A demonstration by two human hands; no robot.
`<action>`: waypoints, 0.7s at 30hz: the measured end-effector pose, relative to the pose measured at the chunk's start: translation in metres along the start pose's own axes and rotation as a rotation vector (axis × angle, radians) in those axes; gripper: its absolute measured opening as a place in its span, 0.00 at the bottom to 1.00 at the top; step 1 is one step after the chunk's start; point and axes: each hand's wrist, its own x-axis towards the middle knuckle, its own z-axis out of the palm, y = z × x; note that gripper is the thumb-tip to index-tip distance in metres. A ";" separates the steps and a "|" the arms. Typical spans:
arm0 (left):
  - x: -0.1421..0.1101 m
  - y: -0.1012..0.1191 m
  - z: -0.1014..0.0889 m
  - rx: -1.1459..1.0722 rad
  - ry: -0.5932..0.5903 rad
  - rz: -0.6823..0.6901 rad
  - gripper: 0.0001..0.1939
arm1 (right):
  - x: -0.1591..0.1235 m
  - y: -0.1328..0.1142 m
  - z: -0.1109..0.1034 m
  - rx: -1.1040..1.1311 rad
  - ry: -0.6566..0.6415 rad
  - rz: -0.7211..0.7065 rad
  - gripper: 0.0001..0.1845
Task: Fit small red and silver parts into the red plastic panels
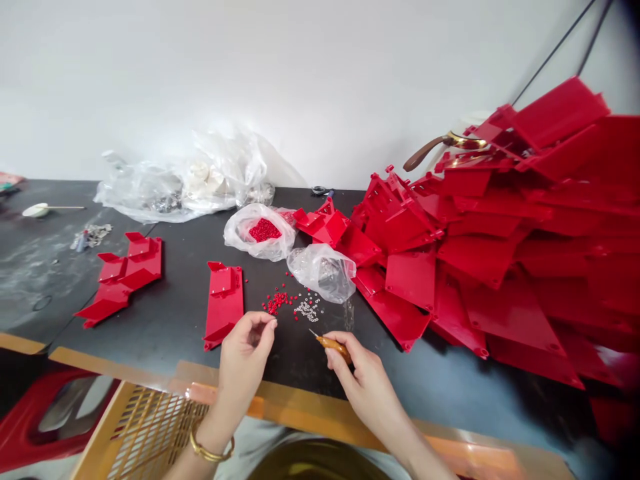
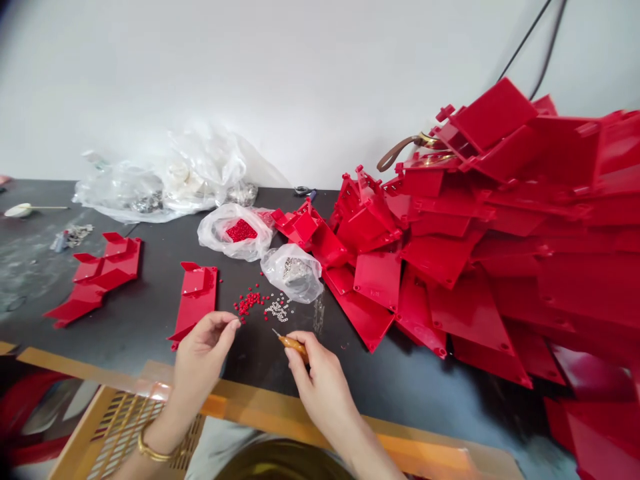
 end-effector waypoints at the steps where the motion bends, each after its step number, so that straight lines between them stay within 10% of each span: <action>1: 0.004 -0.002 -0.003 0.081 -0.016 0.029 0.04 | 0.003 0.001 -0.001 -0.033 0.001 -0.001 0.12; 10: 0.014 -0.007 0.016 0.771 -0.090 0.516 0.08 | 0.015 0.005 -0.002 -0.117 0.025 -0.020 0.12; 21: 0.019 -0.002 0.028 0.964 -0.120 0.650 0.08 | 0.009 0.009 -0.003 -0.072 0.002 0.015 0.13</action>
